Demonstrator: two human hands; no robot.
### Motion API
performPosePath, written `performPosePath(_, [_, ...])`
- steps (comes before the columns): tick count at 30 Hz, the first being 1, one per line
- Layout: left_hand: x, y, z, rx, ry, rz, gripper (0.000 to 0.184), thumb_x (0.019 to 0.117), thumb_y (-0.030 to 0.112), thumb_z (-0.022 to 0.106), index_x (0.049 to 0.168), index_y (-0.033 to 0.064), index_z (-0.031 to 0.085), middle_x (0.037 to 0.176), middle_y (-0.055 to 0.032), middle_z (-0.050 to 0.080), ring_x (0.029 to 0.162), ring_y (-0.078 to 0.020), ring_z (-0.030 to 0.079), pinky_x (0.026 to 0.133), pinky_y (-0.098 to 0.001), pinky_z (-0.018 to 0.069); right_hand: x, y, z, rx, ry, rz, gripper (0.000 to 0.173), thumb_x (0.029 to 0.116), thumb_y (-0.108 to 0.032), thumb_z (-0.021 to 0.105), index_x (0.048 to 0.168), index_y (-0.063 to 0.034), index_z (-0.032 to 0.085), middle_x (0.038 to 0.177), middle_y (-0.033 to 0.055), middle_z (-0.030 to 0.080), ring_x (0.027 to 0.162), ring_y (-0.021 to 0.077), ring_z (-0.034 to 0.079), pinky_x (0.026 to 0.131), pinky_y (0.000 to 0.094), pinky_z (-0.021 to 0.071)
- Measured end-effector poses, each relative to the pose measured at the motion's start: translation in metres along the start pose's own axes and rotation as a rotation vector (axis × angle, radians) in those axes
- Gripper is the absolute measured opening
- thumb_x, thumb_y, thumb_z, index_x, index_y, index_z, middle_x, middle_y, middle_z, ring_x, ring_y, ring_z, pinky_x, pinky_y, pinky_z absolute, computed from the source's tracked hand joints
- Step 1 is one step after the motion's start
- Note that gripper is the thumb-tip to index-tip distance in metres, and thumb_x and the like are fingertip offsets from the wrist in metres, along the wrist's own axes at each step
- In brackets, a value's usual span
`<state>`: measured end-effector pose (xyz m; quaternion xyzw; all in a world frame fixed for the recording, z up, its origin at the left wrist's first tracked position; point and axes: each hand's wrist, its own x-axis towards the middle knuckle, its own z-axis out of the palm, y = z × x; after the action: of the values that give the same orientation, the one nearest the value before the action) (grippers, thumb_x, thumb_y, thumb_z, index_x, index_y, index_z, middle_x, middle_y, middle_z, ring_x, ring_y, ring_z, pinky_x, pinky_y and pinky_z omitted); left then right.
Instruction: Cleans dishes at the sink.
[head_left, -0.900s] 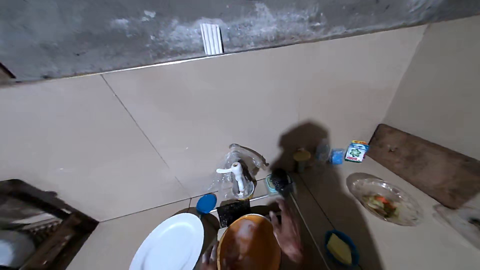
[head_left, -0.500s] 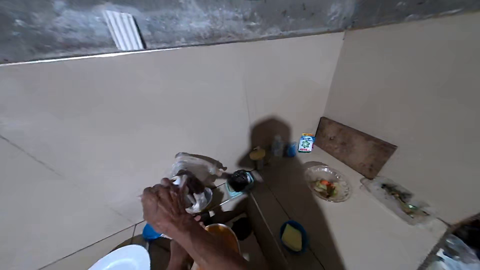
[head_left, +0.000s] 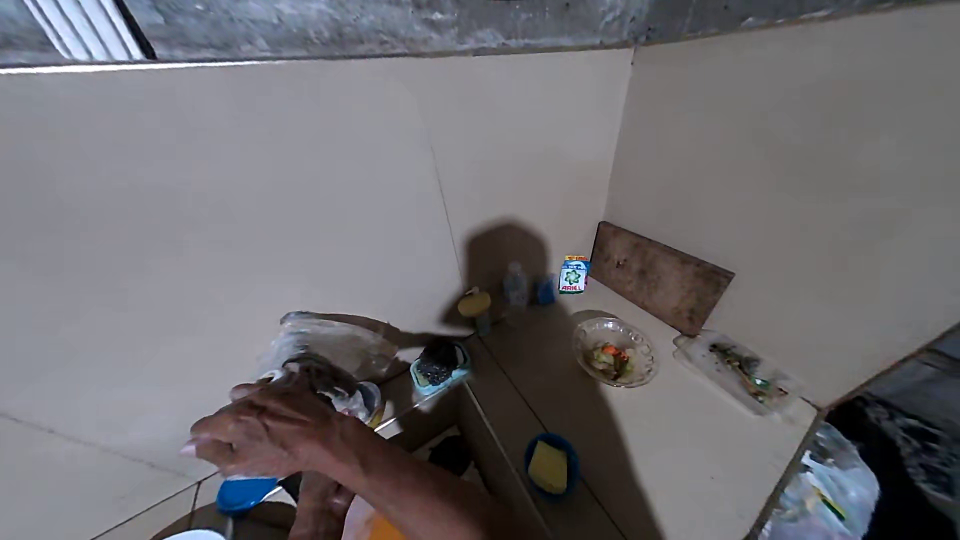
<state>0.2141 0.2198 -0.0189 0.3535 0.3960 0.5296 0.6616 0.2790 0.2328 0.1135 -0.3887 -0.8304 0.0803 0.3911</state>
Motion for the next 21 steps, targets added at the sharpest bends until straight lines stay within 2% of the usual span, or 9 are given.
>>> performPosePath(4, [-0.01, 0.001, 0.005, 0.056, 0.107, -0.035, 0.017, 0.108, 0.006, 0.031, 0.106, 0.0083, 0.048, 0.074, 0.0019, 0.059, 0.063, -0.0061, 0.06, 0.057, -0.0258, 0.0551, -0.001, 0.0, -0.007, 0.058, 0.038, -0.02, 0.018, 0.1012, -0.015, 0.061, 0.099, -0.0048, 0.077, 0.093, 0.01, 0.073, 0.098, 0.0255, 0.068, 0.093, 0.0441, 0.0517])
performPosePath(7, [-0.024, -0.002, 0.006, 0.167, 0.171, -0.071, 0.018, 0.1058, 0.002, 0.033, 0.095, 0.0082, 0.046, 0.059, 0.0046, 0.048, 0.045, -0.0034, 0.046, 0.044, -0.0202, 0.0459, -0.026, -0.014, -0.021, 0.205, 0.216, 0.113, 0.033, 0.102, -0.011, 0.06, 0.134, -0.0076, 0.067, 0.129, 0.0115, 0.069, 0.123, 0.0251, 0.062, 0.109, 0.0445, 0.0475])
performPosePath(9, [-0.032, 0.003, 0.002, 0.202, 0.191, -0.101, 0.025, 0.1075, 0.006, 0.032, 0.087, 0.0088, 0.046, 0.053, 0.0061, 0.044, 0.04, -0.0023, 0.04, 0.039, -0.0174, 0.0399, -0.055, -0.02, -0.019, 0.34, 0.447, 0.332, 0.039, 0.1026, -0.011, 0.058, 0.141, -0.0126, 0.06, 0.133, 0.0105, 0.065, 0.119, 0.0255, 0.063, 0.1, 0.0468, 0.0529])
performPosePath(11, [-0.028, -0.002, -0.012, 0.235, 0.255, -0.15, 0.04, 0.1118, 0.023, 0.036, 0.077, 0.0084, 0.049, 0.049, 0.0041, 0.042, 0.037, -0.0053, 0.039, 0.038, -0.0202, 0.037, -0.08, -0.013, 0.001, 0.383, 0.562, 0.622, 0.033, 0.1036, -0.014, 0.056, 0.136, -0.0111, 0.06, 0.123, 0.0116, 0.068, 0.106, 0.0265, 0.067, 0.088, 0.0481, 0.056])
performPosePath(12, [-0.027, -0.004, -0.021, 0.266, 0.269, -0.174, 0.044, 0.112, 0.031, 0.037, 0.078, 0.0073, 0.052, 0.052, 0.0021, 0.046, 0.04, -0.0076, 0.044, 0.04, -0.023, 0.0412, -0.086, -0.005, 0.015, 0.442, 0.523, 0.757, 0.027, 0.1041, -0.014, 0.056, 0.129, -0.0066, 0.062, 0.113, 0.0127, 0.07, 0.098, 0.0262, 0.068, 0.084, 0.0473, 0.0558])
performPosePath(14, [-0.024, -0.008, -0.039, 0.227, 0.209, -0.208, 0.046, 0.1125, 0.036, 0.032, 0.098, 0.0022, 0.059, 0.071, -0.0039, 0.057, 0.06, -0.0138, 0.056, 0.057, -0.0317, 0.0511, -0.091, 0.014, 0.044, 0.811, 0.307, 0.989, 0.024, 0.1072, -0.019, 0.053, 0.119, -0.0009, 0.063, 0.085, 0.0062, 0.068, 0.067, 0.0112, 0.063, 0.061, 0.0272, 0.0539])
performPosePath(15, [-0.022, -0.014, -0.046, 0.125, 0.153, -0.191, 0.045, 0.1132, 0.034, 0.027, 0.107, 0.0004, 0.057, 0.08, -0.0067, 0.058, 0.07, -0.0171, 0.058, 0.066, -0.0369, 0.0529, -0.091, 0.021, 0.057, 1.094, 0.228, 1.062, 0.024, 0.109, -0.019, 0.049, 0.115, 0.0001, 0.062, 0.078, 0.0059, 0.067, 0.06, 0.0095, 0.062, 0.054, 0.023, 0.051])
performPosePath(18, [-0.022, -0.025, -0.048, -0.286, -0.005, -0.075, 0.047, 0.1096, 0.031, 0.014, 0.096, 0.0111, 0.055, 0.075, -0.0015, 0.065, 0.071, -0.0117, 0.066, 0.066, -0.0325, 0.0585, -0.102, 0.037, 0.094, 1.695, 0.126, 0.978, 0.037, 0.1126, -0.029, 0.034, 0.104, -0.0037, 0.06, 0.074, 0.0031, 0.064, 0.06, 0.0095, 0.061, 0.055, 0.0218, 0.0513])
performPosePath(21, [-0.022, -0.031, -0.044, -0.611, -0.116, -0.123, 0.056, 0.1097, 0.041, 0.019, 0.086, 0.0129, 0.061, 0.069, -0.0019, 0.064, 0.063, -0.0116, 0.065, 0.061, -0.0299, 0.0587, -0.109, 0.03, 0.113, 1.674, 0.303, 0.892, 0.04, 0.1123, -0.026, 0.034, 0.1, -0.0006, 0.063, 0.071, 0.0027, 0.062, 0.056, 0.0088, 0.057, 0.052, 0.0217, 0.0493])
